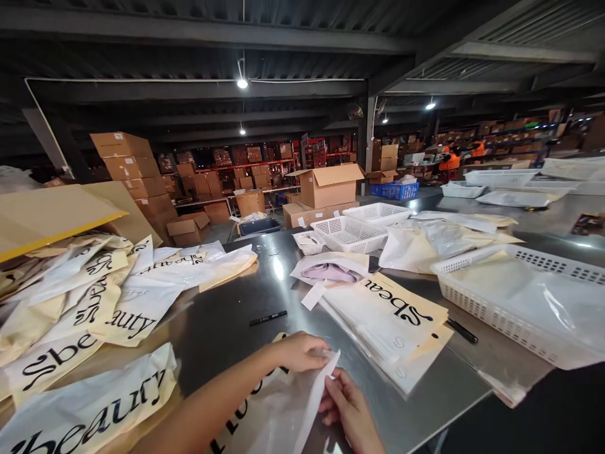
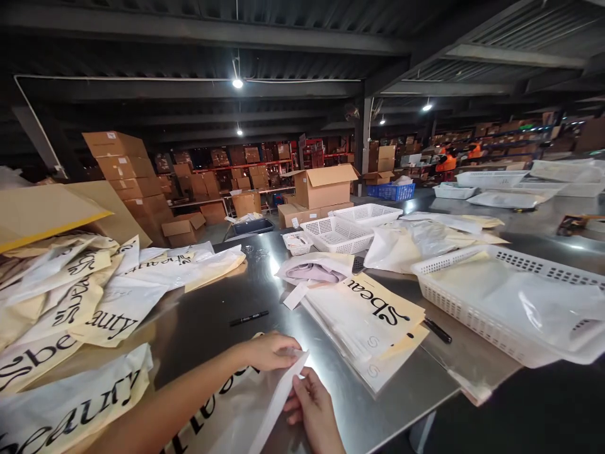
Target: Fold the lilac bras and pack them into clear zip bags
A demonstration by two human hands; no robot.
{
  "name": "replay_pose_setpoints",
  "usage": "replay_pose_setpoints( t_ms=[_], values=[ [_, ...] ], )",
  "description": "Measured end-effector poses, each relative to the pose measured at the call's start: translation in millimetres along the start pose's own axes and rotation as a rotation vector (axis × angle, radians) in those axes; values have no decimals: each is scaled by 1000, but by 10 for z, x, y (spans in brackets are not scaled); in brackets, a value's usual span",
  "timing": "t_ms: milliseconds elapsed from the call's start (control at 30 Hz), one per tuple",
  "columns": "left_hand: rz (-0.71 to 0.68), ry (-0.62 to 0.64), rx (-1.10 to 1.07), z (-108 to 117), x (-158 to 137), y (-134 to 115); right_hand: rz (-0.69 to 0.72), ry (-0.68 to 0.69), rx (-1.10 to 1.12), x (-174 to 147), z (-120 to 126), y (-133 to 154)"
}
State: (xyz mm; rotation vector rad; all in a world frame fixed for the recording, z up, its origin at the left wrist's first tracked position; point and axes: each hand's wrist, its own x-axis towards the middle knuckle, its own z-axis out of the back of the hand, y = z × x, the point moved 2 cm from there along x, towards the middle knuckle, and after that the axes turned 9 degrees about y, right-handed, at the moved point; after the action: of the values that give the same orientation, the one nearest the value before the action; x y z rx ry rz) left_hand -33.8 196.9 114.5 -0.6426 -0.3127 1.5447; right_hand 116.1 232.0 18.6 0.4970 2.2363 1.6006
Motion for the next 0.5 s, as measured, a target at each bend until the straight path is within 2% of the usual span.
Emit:
replay_pose_setpoints(
  t_ms=[100,200,267,400,500],
  values=[
    [-51,-129,8,-214,67,-121,-2,-130,-11,-35,109,80],
    [-62,-202,-3,-282,42,-148,36,-207,-161,-45,138,210],
    [-54,-235,-10,-275,8,-131,44,-200,-243,-16,127,307],
    [-19,-306,4,-205,-64,-79,42,-166,-234,50,83,448],
    [-73,-338,12,-184,-124,-91,60,-171,-281,29,7,486]
  ],
)
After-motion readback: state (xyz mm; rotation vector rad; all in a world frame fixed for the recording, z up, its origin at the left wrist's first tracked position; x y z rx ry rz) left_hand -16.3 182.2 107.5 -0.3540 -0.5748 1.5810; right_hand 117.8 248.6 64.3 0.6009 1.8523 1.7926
